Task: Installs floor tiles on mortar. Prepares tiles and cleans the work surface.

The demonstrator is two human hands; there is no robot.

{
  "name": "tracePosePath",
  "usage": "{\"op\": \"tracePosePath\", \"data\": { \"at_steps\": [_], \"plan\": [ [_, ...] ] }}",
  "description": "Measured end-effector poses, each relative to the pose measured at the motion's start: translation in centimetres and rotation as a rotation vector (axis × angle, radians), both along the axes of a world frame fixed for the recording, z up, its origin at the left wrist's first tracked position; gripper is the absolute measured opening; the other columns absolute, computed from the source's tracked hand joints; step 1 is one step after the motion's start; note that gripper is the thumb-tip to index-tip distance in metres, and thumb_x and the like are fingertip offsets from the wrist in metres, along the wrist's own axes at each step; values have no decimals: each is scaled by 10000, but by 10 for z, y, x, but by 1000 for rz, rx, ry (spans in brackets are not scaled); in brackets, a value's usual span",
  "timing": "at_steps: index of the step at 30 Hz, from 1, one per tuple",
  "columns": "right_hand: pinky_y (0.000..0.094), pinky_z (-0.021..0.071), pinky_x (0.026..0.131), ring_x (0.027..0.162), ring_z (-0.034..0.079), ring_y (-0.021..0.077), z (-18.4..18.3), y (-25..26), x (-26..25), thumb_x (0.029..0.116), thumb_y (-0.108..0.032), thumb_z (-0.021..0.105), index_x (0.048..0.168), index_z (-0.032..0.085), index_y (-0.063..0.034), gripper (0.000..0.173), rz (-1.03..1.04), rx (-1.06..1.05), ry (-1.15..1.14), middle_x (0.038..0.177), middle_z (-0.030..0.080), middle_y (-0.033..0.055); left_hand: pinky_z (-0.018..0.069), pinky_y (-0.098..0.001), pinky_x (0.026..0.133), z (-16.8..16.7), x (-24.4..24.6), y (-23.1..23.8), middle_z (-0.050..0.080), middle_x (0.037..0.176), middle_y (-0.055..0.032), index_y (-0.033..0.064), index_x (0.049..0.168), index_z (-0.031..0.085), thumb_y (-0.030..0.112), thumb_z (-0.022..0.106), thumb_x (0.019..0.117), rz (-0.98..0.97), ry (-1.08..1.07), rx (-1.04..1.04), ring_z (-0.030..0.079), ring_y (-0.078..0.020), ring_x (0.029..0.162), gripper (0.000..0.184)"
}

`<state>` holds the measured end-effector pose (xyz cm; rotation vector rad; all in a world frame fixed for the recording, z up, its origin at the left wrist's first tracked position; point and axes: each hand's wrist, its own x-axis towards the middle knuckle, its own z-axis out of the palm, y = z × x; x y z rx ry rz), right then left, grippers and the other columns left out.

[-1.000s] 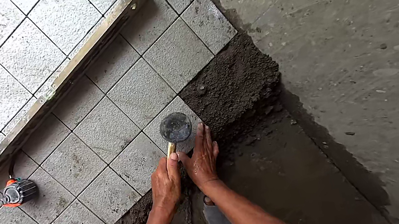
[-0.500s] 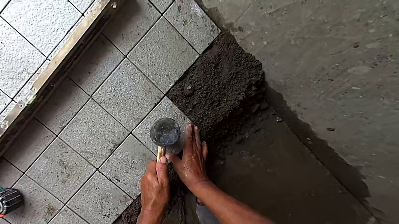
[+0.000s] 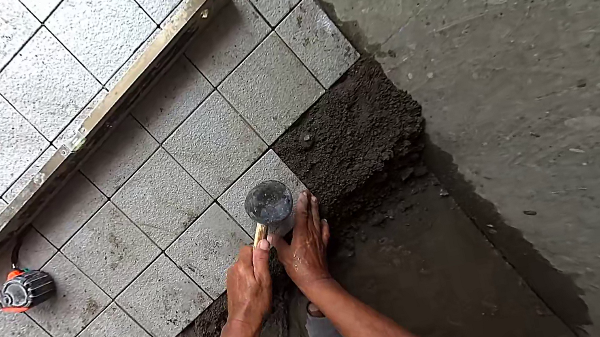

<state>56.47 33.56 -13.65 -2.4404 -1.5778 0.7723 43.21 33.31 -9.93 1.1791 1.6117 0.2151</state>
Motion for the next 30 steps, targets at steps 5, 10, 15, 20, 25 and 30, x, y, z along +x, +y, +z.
{"op": "tracePosePath", "data": {
  "at_steps": [5, 10, 15, 20, 25, 30],
  "plan": [
    [634, 193, 1212, 1580, 166, 308, 2, -1, -1, 911, -382, 723, 1647, 108, -50, 1015, 9, -11, 6, 1722, 106, 148, 479, -379, 521, -1, 2, 6, 516, 617, -17, 112, 900, 594, 622, 239, 1062, -19, 7, -25, 539, -171, 532, 642],
    [639, 217, 1197, 1580, 172, 298, 1, 1, 0, 921, -376, 698, 1643, 115, -41, 987, 22, -29, -11, 1723, 110, 140, 464, -378, 516, 1, 10, 15, 503, 608, -19, 109, 895, 599, 624, 243, 1062, -9, 18, 26, 528, -175, 530, 648],
    [670, 240, 1173, 1576, 184, 311, 0, 2, 2, 948, -388, 637, 1638, 144, -33, 919, 45, -3, -23, 1719, 134, 140, 459, -378, 502, 6, 19, 24, 496, 610, -24, 110, 897, 590, 596, 254, 1072, -8, 4, 15, 516, -179, 519, 617],
    [670, 225, 1179, 1571, 198, 317, 1, -3, 8, 964, -437, 578, 1636, 166, -42, 882, 64, -12, -18, 1712, 166, 144, 486, -430, 541, 13, 20, 20, 535, 660, -68, 90, 937, 603, 592, 268, 1076, -34, 8, -31, 562, -226, 573, 619],
    [641, 191, 1214, 1520, 326, 358, -1, -3, 34, 970, -267, 655, 1612, 257, -29, 792, 86, 78, 69, 1643, 330, 198, 465, -362, 502, 19, 3, -6, 503, 617, -25, 107, 940, 600, 602, 258, 1069, 39, -78, -38, 517, -172, 518, 615],
    [616, 232, 1210, 1496, 373, 368, -4, 0, 37, 946, -280, 706, 1582, 322, -5, 792, 184, 130, 24, 1601, 406, 204, 437, -355, 440, 17, -21, -8, 498, 594, -48, 103, 919, 595, 634, 252, 1062, 141, -91, -85, 480, -187, 461, 648]
  ]
}}
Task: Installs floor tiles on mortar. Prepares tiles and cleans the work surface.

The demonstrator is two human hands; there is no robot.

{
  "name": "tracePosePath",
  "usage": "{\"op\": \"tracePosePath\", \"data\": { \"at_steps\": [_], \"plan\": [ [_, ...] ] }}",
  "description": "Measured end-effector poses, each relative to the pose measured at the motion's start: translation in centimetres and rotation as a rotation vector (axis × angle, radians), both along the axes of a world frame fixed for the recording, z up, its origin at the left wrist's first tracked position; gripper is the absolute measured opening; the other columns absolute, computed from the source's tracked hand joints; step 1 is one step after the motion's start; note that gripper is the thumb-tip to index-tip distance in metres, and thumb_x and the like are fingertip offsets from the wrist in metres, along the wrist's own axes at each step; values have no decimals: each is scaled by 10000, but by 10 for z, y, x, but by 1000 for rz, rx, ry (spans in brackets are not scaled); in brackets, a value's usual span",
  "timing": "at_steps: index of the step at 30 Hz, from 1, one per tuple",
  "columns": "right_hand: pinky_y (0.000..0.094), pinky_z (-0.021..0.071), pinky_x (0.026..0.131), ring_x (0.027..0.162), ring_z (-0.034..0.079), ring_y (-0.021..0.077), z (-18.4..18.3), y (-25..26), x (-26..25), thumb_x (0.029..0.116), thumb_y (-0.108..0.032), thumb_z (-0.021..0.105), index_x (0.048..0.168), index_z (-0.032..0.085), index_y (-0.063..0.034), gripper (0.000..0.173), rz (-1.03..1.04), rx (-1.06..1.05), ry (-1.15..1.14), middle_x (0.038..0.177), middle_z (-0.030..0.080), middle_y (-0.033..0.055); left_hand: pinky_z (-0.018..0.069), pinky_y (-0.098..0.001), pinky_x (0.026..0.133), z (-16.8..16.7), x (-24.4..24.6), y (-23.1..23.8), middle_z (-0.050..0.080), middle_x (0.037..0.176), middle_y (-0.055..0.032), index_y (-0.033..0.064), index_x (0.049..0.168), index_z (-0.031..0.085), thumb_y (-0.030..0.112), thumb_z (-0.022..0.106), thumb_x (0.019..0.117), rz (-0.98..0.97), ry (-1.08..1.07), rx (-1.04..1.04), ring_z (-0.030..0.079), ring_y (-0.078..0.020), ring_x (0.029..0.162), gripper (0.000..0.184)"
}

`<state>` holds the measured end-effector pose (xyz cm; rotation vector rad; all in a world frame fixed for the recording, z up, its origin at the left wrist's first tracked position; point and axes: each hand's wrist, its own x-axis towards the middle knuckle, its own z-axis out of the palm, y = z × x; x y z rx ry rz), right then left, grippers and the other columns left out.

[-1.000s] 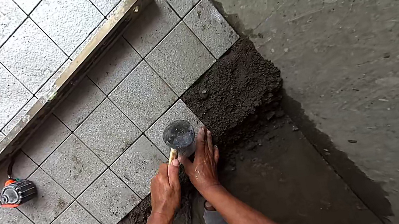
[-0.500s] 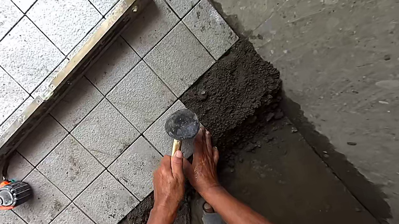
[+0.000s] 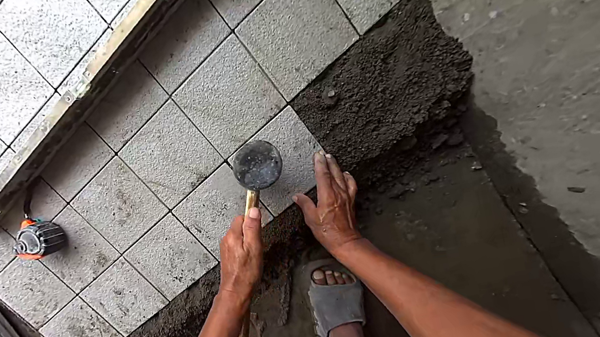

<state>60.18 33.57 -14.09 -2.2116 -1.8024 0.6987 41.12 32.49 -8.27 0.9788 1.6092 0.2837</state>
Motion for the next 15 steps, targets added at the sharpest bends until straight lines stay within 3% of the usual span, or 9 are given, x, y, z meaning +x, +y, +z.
{"op": "tracePosePath", "data": {
  "at_steps": [5, 11, 15],
  "plan": [
    [588, 254, 1208, 1501, 364, 360, -1, 2, -4, 945, -238, 698, 1572, 344, 7, 760, 29, 9, 6, 1607, 410, 176, 391, -341, 403, 5, 2, 3, 479, 573, -57, 113, 916, 591, 647, 245, 1061, -22, 23, 34, 453, -191, 431, 652],
    [638, 238, 1195, 1514, 333, 369, 5, 6, -8, 938, -216, 706, 1591, 317, -26, 783, 27, -27, -7, 1621, 383, 180, 475, -406, 526, -15, 16, -4, 518, 633, -39, 103, 921, 585, 587, 249, 1076, -92, 122, 68, 542, -199, 549, 610],
    [640, 227, 1195, 1523, 314, 368, 3, 5, -9, 946, -213, 682, 1592, 318, -31, 764, 22, -28, -18, 1633, 362, 177, 465, -403, 503, -12, 19, -10, 508, 620, -51, 98, 923, 587, 599, 252, 1074, -103, 140, 80, 535, -206, 530, 621]
  ]
}}
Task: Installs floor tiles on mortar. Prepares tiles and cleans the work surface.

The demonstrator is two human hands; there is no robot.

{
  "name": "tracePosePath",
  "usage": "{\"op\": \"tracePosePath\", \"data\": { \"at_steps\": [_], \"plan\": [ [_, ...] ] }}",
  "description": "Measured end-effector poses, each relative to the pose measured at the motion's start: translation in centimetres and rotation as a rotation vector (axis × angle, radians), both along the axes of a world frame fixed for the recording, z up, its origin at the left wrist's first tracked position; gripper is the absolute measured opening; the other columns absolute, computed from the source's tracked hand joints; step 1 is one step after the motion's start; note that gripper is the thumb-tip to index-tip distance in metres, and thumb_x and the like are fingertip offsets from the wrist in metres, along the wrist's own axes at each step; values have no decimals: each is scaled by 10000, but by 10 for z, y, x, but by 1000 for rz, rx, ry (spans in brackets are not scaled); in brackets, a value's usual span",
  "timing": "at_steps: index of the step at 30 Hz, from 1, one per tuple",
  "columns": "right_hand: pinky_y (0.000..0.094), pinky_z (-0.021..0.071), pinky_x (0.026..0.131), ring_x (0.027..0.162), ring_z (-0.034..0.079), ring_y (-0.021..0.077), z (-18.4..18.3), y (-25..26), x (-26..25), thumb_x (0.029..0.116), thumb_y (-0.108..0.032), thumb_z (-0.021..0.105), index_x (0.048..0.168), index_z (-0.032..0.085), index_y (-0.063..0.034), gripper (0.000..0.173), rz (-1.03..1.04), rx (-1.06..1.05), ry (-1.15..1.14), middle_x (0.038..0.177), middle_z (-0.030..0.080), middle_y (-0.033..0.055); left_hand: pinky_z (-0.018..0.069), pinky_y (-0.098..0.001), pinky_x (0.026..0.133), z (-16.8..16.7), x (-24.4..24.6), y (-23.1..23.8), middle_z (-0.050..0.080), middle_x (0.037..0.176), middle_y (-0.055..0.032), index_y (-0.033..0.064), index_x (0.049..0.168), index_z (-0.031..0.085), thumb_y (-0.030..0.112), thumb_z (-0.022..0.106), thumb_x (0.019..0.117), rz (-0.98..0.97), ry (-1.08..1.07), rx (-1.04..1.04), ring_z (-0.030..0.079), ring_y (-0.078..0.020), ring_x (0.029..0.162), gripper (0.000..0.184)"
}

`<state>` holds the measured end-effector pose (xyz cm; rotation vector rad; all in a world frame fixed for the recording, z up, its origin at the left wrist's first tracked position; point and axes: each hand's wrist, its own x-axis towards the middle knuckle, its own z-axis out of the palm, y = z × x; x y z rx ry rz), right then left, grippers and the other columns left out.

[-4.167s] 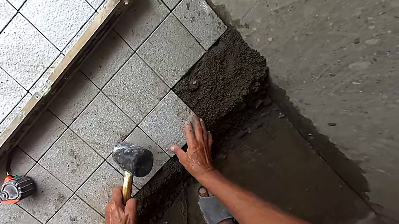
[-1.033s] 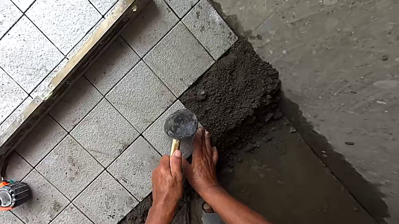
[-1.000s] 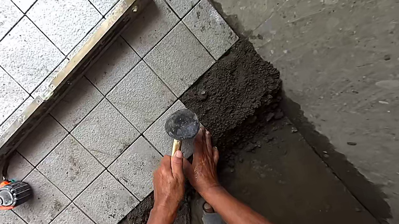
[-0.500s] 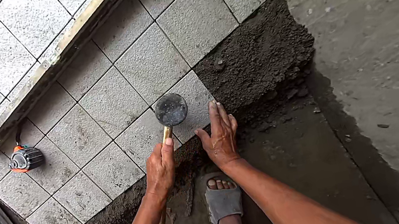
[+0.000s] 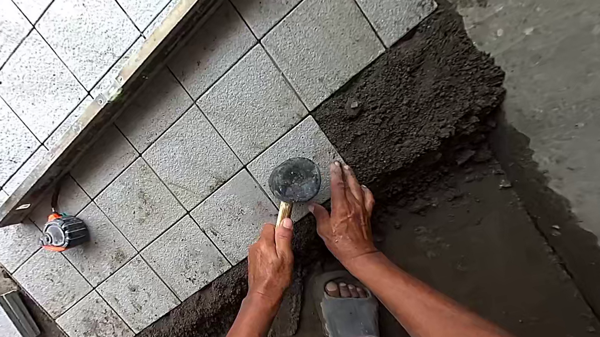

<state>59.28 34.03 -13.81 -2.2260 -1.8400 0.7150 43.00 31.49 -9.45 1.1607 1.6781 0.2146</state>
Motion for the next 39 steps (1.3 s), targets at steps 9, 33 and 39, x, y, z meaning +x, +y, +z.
{"op": "tracePosePath", "data": {
  "at_steps": [9, 33, 39],
  "plan": [
    [637, 260, 1182, 1512, 339, 348, 2, -1, -1, 927, -213, 678, 1603, 297, -42, 794, -11, 24, -3, 1644, 345, 162, 469, -375, 536, -2, 1, 1, 497, 610, -11, 120, 901, 592, 603, 265, 1066, 25, -33, -43, 528, -172, 540, 607],
    [663, 230, 1180, 1513, 321, 393, 4, 7, -8, 917, -203, 697, 1600, 309, -48, 801, -38, 1, 46, 1626, 366, 189, 442, -331, 474, 1, -1, -2, 482, 588, -12, 113, 889, 588, 619, 257, 1059, 146, -144, -74, 486, -151, 482, 628],
    [618, 258, 1191, 1462, 410, 384, -6, -7, 11, 948, -232, 665, 1566, 374, -32, 712, -117, 122, 52, 1569, 457, 181, 438, -336, 419, 6, -11, -7, 488, 577, -30, 127, 907, 579, 674, 245, 1042, 145, -139, -71, 479, -170, 441, 655]
  ]
}}
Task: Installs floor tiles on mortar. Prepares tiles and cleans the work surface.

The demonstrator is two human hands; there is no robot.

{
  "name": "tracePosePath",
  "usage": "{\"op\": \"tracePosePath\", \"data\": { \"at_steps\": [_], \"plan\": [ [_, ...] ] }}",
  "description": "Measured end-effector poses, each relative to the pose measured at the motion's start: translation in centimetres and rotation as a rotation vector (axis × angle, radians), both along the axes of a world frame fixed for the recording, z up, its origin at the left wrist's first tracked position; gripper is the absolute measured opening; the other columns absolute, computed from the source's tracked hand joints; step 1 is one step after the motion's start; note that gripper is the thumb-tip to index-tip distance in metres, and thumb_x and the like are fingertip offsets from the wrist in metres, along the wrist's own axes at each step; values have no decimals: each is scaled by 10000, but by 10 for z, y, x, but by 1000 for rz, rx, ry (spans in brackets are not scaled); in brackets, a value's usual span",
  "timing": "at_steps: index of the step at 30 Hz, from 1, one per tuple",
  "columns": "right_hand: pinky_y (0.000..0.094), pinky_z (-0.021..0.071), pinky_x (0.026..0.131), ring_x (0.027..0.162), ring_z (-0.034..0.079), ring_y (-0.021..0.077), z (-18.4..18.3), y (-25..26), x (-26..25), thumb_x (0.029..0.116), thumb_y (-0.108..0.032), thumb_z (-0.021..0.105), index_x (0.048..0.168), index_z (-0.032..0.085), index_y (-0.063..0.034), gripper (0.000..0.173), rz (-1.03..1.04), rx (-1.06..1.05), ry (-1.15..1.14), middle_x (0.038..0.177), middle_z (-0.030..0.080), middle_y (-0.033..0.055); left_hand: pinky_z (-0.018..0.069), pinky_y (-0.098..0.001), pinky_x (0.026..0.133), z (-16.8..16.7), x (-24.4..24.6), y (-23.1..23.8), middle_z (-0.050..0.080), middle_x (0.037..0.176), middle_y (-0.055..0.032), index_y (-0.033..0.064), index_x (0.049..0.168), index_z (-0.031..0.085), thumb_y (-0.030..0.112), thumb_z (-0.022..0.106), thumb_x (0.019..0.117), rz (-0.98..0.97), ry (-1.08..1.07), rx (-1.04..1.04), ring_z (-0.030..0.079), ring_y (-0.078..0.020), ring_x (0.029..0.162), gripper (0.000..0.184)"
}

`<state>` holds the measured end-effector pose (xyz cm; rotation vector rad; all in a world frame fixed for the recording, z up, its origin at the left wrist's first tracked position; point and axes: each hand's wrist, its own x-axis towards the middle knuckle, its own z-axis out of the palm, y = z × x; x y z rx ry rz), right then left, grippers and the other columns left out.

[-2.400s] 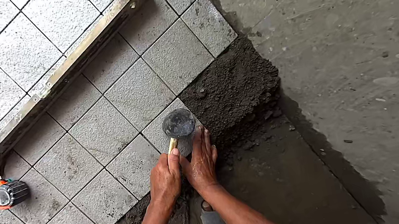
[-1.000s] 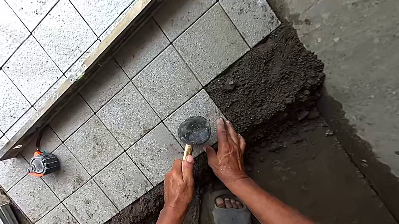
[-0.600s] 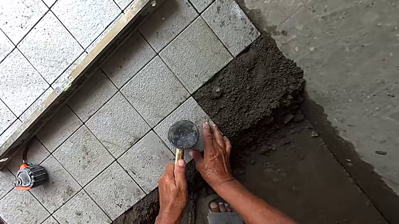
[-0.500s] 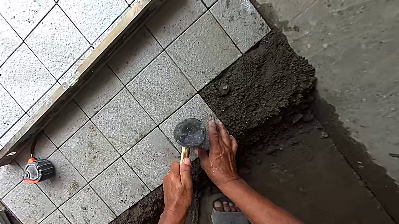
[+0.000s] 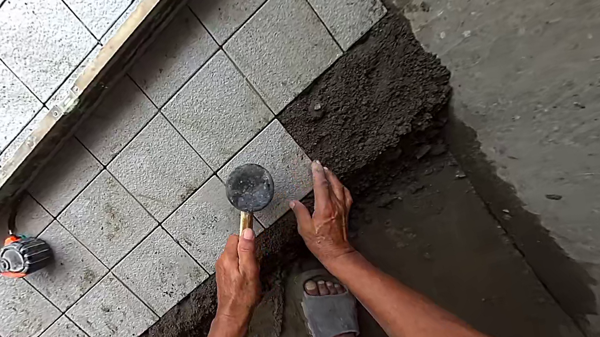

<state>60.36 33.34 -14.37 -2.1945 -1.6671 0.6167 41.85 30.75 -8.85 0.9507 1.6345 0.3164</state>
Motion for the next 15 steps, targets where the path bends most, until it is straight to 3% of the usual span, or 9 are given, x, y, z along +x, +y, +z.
{"op": "tracePosePath", "data": {
  "at_steps": [7, 12, 15],
  "plan": [
    [622, 281, 1176, 1454, 420, 379, -6, -3, -6, 913, -199, 718, 1557, 393, -31, 741, -17, 23, -6, 1549, 480, 183, 430, -343, 425, -10, 10, -7, 476, 565, -31, 132, 886, 574, 667, 260, 1047, -34, 59, -13, 478, -178, 445, 641],
    [618, 307, 1175, 1480, 402, 335, 0, -21, -17, 977, -220, 603, 1535, 441, -41, 608, 42, 69, -23, 1574, 470, 135, 447, -337, 406, -7, 7, -5, 495, 565, -19, 123, 922, 596, 642, 255, 1054, -33, 25, -22, 479, -168, 425, 635],
    [621, 287, 1188, 1529, 326, 290, 6, -29, -24, 1017, -241, 545, 1557, 420, -75, 578, 108, 5, -20, 1619, 421, 75, 444, -332, 389, -1, 7, 2, 506, 560, -23, 104, 917, 608, 596, 247, 1070, -6, 11, 20, 471, -168, 411, 629]
  ]
}}
